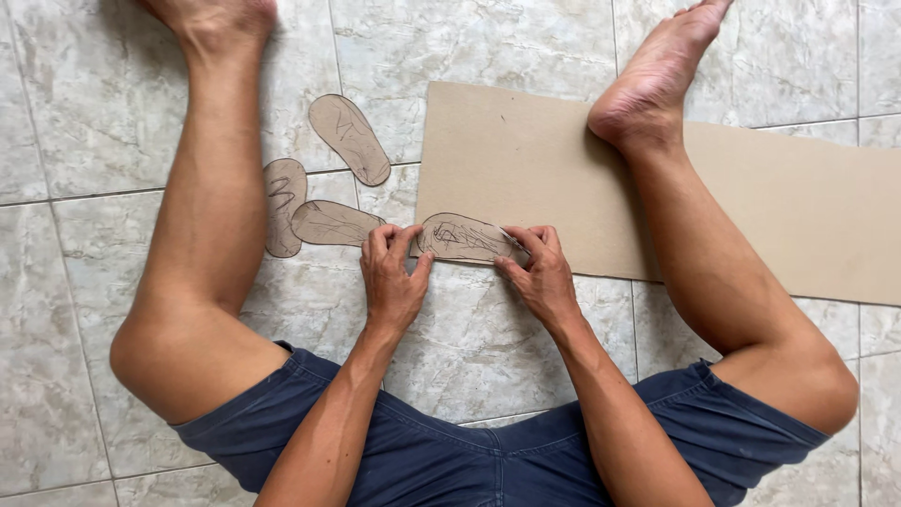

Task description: The person lies on a tiled floor with a long strip of cardboard across their legs. They place sandal-sole-shaped template pieces on the cardboard one at a time and trace around each with a pen, marking outlines and small crosses inside them, then set the finished templates aside and continue with the next piece.

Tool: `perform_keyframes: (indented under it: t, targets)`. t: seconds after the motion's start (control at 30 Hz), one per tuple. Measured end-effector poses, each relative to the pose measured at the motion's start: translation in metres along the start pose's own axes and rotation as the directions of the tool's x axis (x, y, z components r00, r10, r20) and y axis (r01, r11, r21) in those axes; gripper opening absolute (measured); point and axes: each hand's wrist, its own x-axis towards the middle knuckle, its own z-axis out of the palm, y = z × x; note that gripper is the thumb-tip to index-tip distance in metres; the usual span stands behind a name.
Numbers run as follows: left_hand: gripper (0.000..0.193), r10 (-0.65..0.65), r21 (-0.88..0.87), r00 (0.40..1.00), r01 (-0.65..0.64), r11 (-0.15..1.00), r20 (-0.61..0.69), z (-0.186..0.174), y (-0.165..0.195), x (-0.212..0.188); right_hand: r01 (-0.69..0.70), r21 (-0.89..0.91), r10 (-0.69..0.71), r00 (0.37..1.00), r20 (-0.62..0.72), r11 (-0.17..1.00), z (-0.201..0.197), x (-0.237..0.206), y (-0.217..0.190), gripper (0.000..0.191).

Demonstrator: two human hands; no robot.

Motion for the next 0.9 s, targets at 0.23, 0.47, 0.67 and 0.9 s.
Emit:
perform_keyframes:
  t: [0.23,0.47,0.67,0.9]
  targets:
    - [0.025,0.338,0.430,0.940,-0.325,0.842,0.047,0.013,0.006,-0.004,0.004,-0.038,-0.004,1.000,-0.002,0.999,0.003,0.000,-0.004,0.043]
    - [0.049,0.432,0.358,0.854,-0.515,0.779,0.288,0.023,0.039,-0.024,0.085,-0.171,-0.079,0.996,0.043,0.982,-0.008,0.021,-0.004,0.029]
    - [0.051,0.425,0.384,0.855,-0.515,0.766,0.299,0.014,0.046,-0.021,0.296,-0.226,-0.258,0.949,0.182,0.928,0.016,0.073,-0.041,0.037]
    - [0.051,0.395,0.380,0.856,-0.506,0.774,0.334,0.015,0.045,-0.020,0.158,-0.337,-0.072,0.965,0.253,0.928,0.026,0.079,-0.046,0.043]
